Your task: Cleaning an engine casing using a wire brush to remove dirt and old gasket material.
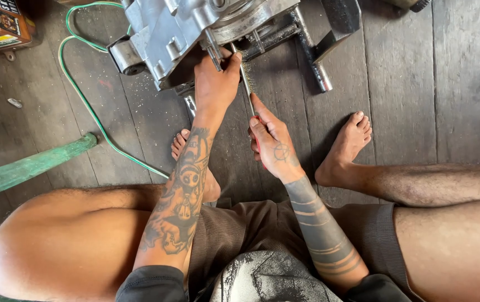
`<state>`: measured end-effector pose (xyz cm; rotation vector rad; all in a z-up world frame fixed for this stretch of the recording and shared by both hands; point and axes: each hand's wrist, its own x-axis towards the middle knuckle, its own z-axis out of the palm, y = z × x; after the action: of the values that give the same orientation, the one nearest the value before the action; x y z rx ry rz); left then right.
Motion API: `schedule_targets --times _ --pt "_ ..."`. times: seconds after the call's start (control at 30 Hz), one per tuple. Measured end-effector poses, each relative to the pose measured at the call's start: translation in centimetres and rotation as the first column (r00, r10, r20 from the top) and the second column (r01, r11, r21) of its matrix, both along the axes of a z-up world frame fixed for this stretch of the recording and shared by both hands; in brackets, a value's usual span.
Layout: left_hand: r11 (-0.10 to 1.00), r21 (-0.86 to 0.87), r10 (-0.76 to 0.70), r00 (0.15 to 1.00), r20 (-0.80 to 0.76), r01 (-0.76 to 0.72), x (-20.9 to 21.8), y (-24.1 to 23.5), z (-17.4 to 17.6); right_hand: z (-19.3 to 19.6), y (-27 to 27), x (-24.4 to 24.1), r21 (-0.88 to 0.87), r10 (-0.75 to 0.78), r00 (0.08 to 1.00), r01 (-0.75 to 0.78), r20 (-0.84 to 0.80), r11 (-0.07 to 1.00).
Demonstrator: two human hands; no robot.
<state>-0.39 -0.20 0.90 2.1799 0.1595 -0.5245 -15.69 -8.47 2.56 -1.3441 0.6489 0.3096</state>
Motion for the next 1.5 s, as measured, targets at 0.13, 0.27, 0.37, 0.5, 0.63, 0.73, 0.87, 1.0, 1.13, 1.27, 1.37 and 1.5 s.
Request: schedule_targets --times 0.13,0.27,0.37,0.5,0.63,0.73,0.87,1.0,1.13,1.27,1.37,1.5 --pt "1.0 0.007 -0.005 1.0 0.007 0.005 0.2 -0.8 -0.1 -0.7 0.0 0.1 0.074 -0.082 0.994 0.077 0.075 0.994" --pt "0.998 0.027 -0.054 0.998 0.038 0.053 0.4 -1.3 -1.0 1.0 0.0 0.2 -0.38 0.062 0.994 -0.022 0.093 0.925" --pt "0.999 -0.041 -0.035 0.999 0.032 0.036 0.3 -1.5 -0.7 0.1 0.5 -0.3 -0.505 0.098 0.981 0.001 0.169 0.863" --pt "0.98 -0.164 -0.092 0.989 0.116 0.11 -0.1 -0.7 -1.5 -2.0 1.9 -1.3 -0.666 0.119 0.979 0.023 0.166 0.745" --pt "0.944 -0.325 -0.017 0.99 0.14 0.062 -0.2 0.5 -3.4 -3.7 2.4 -1.6 -0.756 0.224 0.966 -0.047 0.133 0.653" --pt "0.963 -0.27 0.028 0.997 0.079 -0.006 -0.1 0.8 -4.0 -4.1 2.9 -1.0 -0.742 0.223 0.969 -0.075 0.102 0.666" --pt "0.98 -0.199 0.013 0.986 0.165 0.02 0.3 1.1 -4.5 -5.0 3.8 -0.3 -0.659 0.202 0.972 -0.075 0.118 0.749" --pt "0.991 -0.132 0.009 0.991 0.132 0.009 0.3 0.9 -3.5 -5.5 3.8 -0.5 -0.623 0.207 0.941 0.007 0.269 0.782" --pt "0.996 -0.085 0.029 0.997 0.071 -0.023 0.2 0.8 -1.4 -3.1 3.5 0.5 -0.382 0.108 0.972 -0.021 0.209 0.924" --pt "0.999 -0.043 -0.01 0.995 0.102 0.014 0.2 0.6 -0.7 -4.4 2.5 0.0 0.097 -0.125 0.959 0.104 0.253 0.99" --pt "0.996 -0.091 -0.003 0.978 0.206 0.023 0.2 0.6 -1.9 -4.4 1.9 -0.2 0.008 -0.066 0.952 0.066 0.299 0.998" --pt "0.989 -0.144 -0.013 0.982 0.19 0.041 0.4 0.9 -2.7 -2.3 2.4 -0.2 -0.47 0.117 0.989 -0.063 0.088 0.88"
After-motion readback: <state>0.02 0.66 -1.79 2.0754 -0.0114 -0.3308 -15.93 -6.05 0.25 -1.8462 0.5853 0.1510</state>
